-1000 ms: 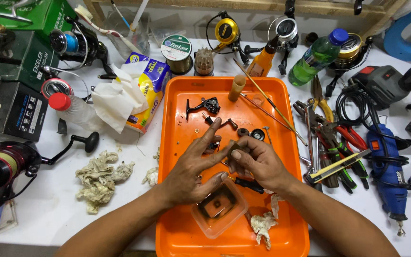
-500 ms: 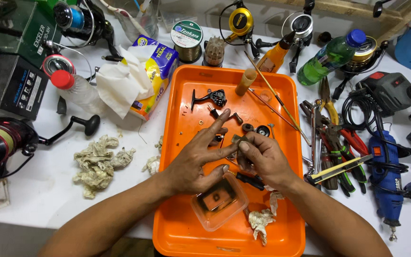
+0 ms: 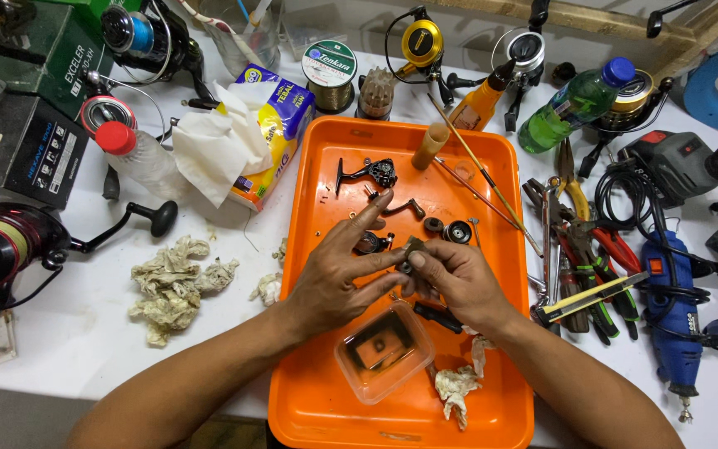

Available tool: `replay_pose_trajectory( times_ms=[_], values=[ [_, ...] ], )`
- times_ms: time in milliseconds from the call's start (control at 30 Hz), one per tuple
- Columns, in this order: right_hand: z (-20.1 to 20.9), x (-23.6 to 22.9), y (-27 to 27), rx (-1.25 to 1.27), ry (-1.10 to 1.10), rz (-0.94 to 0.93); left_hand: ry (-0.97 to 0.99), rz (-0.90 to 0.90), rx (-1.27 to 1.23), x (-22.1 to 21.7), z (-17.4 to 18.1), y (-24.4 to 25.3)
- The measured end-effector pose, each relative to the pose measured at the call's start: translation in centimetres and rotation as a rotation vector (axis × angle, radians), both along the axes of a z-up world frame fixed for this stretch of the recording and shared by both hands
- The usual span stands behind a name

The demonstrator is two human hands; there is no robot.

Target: The person cleans a small cylindrical metal part using a green abrasive pad and a white cloth. The person repeatedly rubs the part with the pad, then wipes it with the cloth, and repeats the process over the course of the video.

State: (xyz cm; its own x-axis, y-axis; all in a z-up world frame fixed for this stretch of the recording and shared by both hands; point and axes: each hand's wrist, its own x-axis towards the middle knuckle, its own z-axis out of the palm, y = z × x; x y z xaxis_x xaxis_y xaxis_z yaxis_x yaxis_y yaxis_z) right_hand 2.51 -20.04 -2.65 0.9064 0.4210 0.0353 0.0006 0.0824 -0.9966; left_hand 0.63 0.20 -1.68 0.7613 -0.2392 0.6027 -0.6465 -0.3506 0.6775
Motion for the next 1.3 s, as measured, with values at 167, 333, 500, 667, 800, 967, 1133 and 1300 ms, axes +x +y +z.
replay_pose_trajectory(
  times_ms=[167,333,500,667,800,967,1133,1300],
  values=[
    [1.3,-0.4,0.4,0.025,-0.002,0.035,-0.005,0.046,-0.040,-0.1,0.2,-0.2],
    [1.6,-0.3,0.6,0.072,0.010,0.090,-0.002,0.069,-0.058,-0.1,-0.1,-0.2],
    [1.1,-0.4,0.4,0.011,-0.025,0.065,-0.030,0.082,-0.050,-0.4,0.1,-0.3],
    [-0.6,0.5,-0.3,-0.027,-0.086,0.053,-0.037,0.080,-0.070,-0.2,0.4,-0.3],
    [-0.1,0.3,-0.2,-0.047,-0.104,0.084,-0.012,0.086,-0.069,-0.6,0.6,-0.3],
    [0.0,0.2,-0.3,0.007,-0.070,0.102,-0.021,0.076,-0.102,-0.4,0.2,-0.1],
    [0.2,-0.3,-0.1,0.036,-0.054,0.118,-0.085,0.071,-0.074,-0.3,1.0,-0.1],
    [-0.3,-0.3,-0.5,0.069,0.038,0.222,-0.129,0.044,-0.045,-0.4,1.1,-0.2]
  ],
)
